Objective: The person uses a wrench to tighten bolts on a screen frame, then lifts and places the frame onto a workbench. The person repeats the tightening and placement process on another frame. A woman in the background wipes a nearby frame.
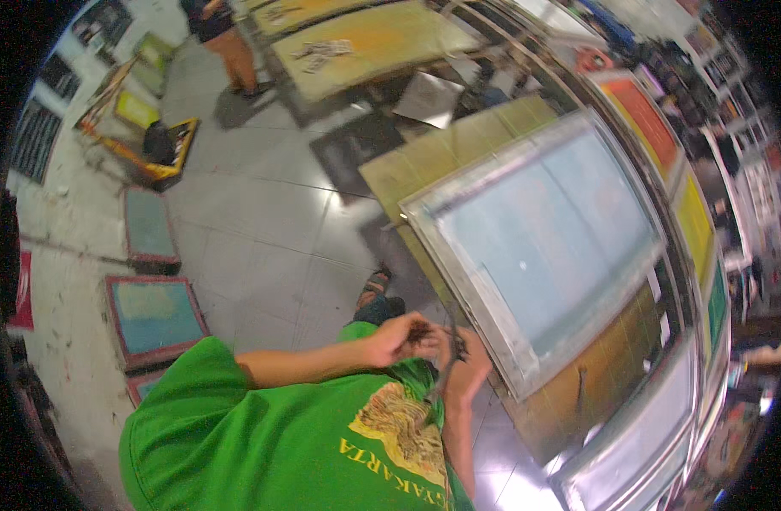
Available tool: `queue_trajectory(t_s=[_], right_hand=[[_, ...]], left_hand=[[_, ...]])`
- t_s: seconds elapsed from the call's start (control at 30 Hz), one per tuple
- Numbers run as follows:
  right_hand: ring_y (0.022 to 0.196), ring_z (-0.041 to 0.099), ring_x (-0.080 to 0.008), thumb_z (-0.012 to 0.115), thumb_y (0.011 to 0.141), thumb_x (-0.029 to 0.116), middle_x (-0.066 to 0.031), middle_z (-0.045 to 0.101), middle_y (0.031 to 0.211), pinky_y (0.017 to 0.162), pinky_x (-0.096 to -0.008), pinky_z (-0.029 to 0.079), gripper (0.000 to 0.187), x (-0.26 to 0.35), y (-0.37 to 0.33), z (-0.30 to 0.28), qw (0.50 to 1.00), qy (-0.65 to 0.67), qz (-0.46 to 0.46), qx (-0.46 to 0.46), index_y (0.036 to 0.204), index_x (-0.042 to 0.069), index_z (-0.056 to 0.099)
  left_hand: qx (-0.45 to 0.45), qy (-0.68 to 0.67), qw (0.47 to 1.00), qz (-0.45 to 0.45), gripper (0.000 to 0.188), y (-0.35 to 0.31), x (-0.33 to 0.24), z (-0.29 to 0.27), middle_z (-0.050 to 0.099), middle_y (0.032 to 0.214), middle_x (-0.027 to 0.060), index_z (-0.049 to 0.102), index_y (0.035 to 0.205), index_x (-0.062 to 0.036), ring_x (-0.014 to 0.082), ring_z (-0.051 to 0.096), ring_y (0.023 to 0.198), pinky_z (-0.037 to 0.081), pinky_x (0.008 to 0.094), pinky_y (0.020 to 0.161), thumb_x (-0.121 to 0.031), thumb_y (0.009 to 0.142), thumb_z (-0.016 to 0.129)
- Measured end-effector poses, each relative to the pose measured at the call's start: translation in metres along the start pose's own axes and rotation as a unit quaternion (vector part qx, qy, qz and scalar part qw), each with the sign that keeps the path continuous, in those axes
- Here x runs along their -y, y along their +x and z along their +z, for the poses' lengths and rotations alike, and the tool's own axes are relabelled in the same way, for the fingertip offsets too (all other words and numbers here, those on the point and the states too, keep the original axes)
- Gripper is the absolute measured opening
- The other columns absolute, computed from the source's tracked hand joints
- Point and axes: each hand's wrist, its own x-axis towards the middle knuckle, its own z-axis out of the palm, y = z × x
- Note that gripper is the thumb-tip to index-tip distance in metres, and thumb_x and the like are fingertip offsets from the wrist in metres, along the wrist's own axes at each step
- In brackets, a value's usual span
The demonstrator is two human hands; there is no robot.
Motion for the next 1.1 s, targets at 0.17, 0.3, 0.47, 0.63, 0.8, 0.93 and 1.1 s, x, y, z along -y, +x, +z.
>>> queue_trajectory(t_s=[0.17,0.3,0.47,0.63,0.8,0.93,1.1], right_hand=[[0.085,0.073,-0.0177,0.085,0.088,0.003,-0.0141,0.076,0.097,0.076,-0.0306,0.057,0.018,0.026,-0.018,0.003,0.998,-0.026,-0.022,0.059,0.103,-0.001,0.077],[0.083,0.068,-0.0202,0.086,0.088,0.005,-0.0142,0.073,0.102,0.074,-0.0313,0.055,0.019,0.012,-0.032,-0.006,0.996,-0.045,-0.073,-0.018,0.102,-0.001,0.075],[0.079,0.06,-0.019,0.083,0.092,0.01,-0.0109,0.068,0.092,0.073,-0.0312,0.05,0.02,-0.009,-0.032,-0.036,0.989,-0.053,-0.045,-0.129,0.099,-0.003,0.069],[0.074,0.057,-0.0154,0.084,0.093,0.015,-0.0075,0.064,0.079,0.07,-0.032,0.049,0.023,-0.037,-0.045,-0.065,0.985,-0.072,0.022,-0.158,0.099,-0.003,0.071],[0.066,0.061,-0.0243,0.086,0.088,0.01,-0.0154,0.068,0.078,0.066,-0.0359,0.051,0.022,-0.065,-0.073,-0.066,0.985,-0.138,-0.001,-0.1,0.101,-0.001,0.073],[0.064,0.06,-0.0233,0.085,0.089,0.014,-0.0144,0.066,0.076,0.063,-0.0369,0.049,0.022,-0.071,-0.099,-0.038,0.99,-0.107,0.03,-0.091,0.098,-0.002,0.073],[0.064,0.064,-0.0244,0.08,0.093,0.018,-0.0168,0.068,0.074,0.061,-0.0392,0.049,0.02,-0.093,-0.128,0.014,0.974,-0.144,0.173,0.007,0.095,-0.002,0.075]], left_hand=[[-0.056,0.066,0.996,-0.037,0.035,0.0,-0.004,0.001,0.074,0.101,0.0072,0.072,0.116,-0.0004,0.02,0.07,0.084,0.059,0.0349,0.081,-0.027,0.11,0.05],[-0.014,0.017,0.998,-0.066,0.035,-0.003,-0.023,-0.029,0.072,0.096,0.0052,0.072,0.121,-0.0012,0.0177,0.065,0.084,0.056,0.0313,0.076,-0.026,0.111,0.05],[-0.075,0.154,0.982,0.083,0.033,-0.037,-0.112,-0.057,0.071,0.111,0.0113,0.064,0.135,0.0041,0.0208,0.068,0.097,0.059,0.034,0.086,-0.014,0.11,0.054],[-0.108,0.345,0.927,0.098,0.037,-0.083,-0.222,-0.081,0.071,0.127,0.0206,0.057,0.144,0.0081,0.026,0.073,0.106,0.062,0.0371,0.089,-0.003,0.108,0.055],[-0.208,0.501,0.832,0.119,0.027,-0.108,-0.332,-0.038,0.076,0.112,0.0178,0.069,0.123,0.0063,0.0224,0.074,0.091,0.06,0.0355,0.075,-0.015,0.106,0.065],[-0.274,0.655,0.686,0.159,0.018,-0.084,-0.459,-0.033,0.075,0.085,0.0155,0.073,0.1,0.0083,0.0216,0.071,0.069,0.054,0.0341,0.057,-0.01,0.102,0.071],[-0.228,0.796,0.489,0.275,0.013,-0.046,-0.64,-0.081,0.074,0.076,0.0121,0.078,0.088,0.0021,0.022,0.07,0.064,0.055,0.0402,0.056,-0.011,0.086,0.08]])
